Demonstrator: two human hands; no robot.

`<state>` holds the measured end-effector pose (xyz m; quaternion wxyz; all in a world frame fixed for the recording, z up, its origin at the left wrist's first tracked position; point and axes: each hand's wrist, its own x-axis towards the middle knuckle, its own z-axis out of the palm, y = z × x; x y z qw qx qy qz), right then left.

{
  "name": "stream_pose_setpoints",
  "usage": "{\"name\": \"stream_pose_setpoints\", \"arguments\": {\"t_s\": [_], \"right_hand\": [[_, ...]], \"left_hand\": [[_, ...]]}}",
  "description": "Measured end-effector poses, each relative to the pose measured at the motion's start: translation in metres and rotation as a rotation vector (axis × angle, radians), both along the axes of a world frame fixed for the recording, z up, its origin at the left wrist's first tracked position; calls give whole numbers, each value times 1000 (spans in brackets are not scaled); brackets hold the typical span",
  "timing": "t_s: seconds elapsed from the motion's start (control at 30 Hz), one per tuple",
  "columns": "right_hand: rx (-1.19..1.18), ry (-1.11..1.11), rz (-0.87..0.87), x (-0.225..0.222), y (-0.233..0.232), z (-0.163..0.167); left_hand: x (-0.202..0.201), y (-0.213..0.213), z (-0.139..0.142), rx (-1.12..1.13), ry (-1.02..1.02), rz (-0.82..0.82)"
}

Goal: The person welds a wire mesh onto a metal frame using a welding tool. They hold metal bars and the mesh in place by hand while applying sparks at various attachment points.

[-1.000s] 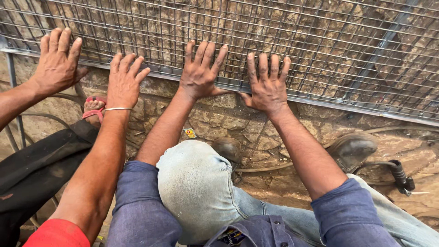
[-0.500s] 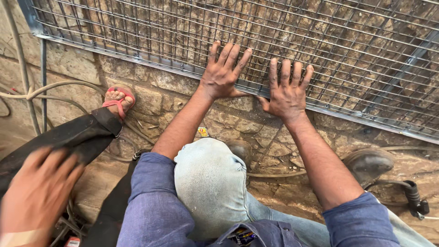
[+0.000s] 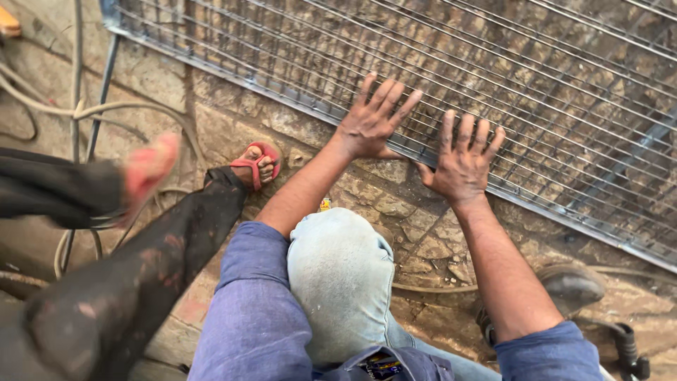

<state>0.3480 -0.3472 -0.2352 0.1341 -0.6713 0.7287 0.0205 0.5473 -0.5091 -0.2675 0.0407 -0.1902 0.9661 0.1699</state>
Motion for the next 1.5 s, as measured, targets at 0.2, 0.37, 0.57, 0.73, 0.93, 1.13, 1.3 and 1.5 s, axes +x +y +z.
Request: {"name": "stream_pose_setpoints", "arguments": {"t_s": [0.2, 0.37, 0.57, 0.73, 0.93, 1.13, 1.3, 1.5], "right_hand": [[112, 26, -6, -4, -5, -6], [107, 36, -30, -6, -9, -9], [59, 33, -69, -7, -13, -14], [69, 48, -85, -9, -17, -14], [127, 67, -70, -16, -22, -5], [3, 110, -6, -19, -24, -2], [-42, 117, -48, -12, -21, 5], [-5, -11, -107, -6, -8, 1]], "left_hand": [[29, -34, 10, 99, -250, -33], [107, -110, 28, -57, -372, 41], [131, -149, 15, -150, -698, 16], [135, -154, -1, -137, -584, -4], [143, -152, -15, -197, -315, -11], [150, -151, -18, -253, -130, -44], [152, -149, -16, -343, 32, -33], [161, -152, 6, -343, 144, -36]]}}
